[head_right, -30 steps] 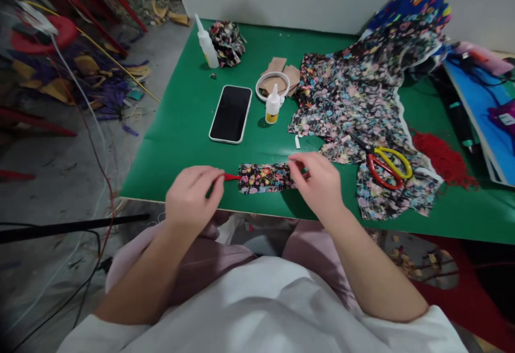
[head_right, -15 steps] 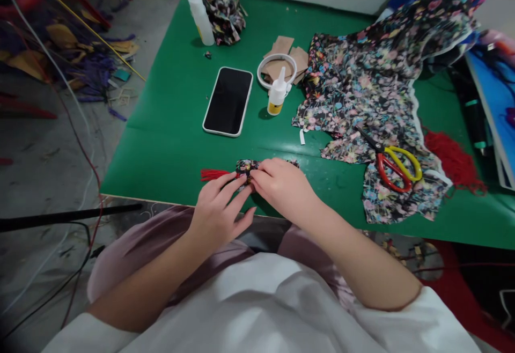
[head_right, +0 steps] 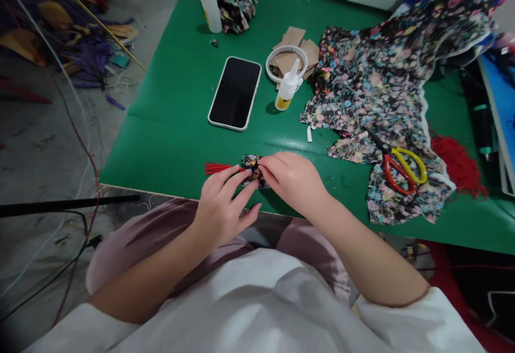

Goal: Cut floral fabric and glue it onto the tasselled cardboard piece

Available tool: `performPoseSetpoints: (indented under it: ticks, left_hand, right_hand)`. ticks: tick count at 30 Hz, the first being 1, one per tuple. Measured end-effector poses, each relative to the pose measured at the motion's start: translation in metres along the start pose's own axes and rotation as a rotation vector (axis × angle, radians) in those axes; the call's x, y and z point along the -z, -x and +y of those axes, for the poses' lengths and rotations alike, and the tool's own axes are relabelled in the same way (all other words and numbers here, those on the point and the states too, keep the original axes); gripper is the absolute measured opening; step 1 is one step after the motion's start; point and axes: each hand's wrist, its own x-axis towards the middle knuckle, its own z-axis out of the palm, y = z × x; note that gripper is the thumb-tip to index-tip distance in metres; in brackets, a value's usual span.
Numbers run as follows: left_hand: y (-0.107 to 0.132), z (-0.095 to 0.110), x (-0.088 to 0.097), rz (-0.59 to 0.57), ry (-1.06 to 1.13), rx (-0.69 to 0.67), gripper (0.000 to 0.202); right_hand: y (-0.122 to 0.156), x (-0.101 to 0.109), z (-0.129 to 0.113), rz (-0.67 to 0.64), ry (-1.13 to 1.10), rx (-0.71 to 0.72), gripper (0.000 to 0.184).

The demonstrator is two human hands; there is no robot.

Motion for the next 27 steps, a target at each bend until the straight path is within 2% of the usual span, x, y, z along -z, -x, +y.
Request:
performPoseSetpoints:
  ticks: [5, 14, 19, 23, 27]
  left_hand:
    - [0.0, 0.0, -0.001, 0.001, 0.0, -0.001, 0.041]
    - [0.0, 0.0, -0.001, 0.01, 0.014, -0.011, 0.036]
    - [0.0, -0.001, -0.001, 0.031, -0.009, -0.033, 0.035]
    - [0.0, -0.001, -0.002, 0.043, -0.02, -0.038, 0.035]
    - [0.001, -0.001, -0.002, 0.041, -0.023, -0.036, 0.038]
  right_hand:
    - [0.002, 0.006, 0.003, -0.07, 0.0, 0.076, 0.021]
    - [-0.01, 0.009, -0.005, -0.196, 0.225, 0.259, 0.02]
    - [-0.018, 0.01, -0.005, -0.234, 0.267, 0.341, 0.022]
    - [-0.023, 0.007, 0.001, -0.234, 0.23, 0.343, 0.02]
    - [-0.023, 0.008, 0.007, -0.204, 0.161, 0.253, 0.02]
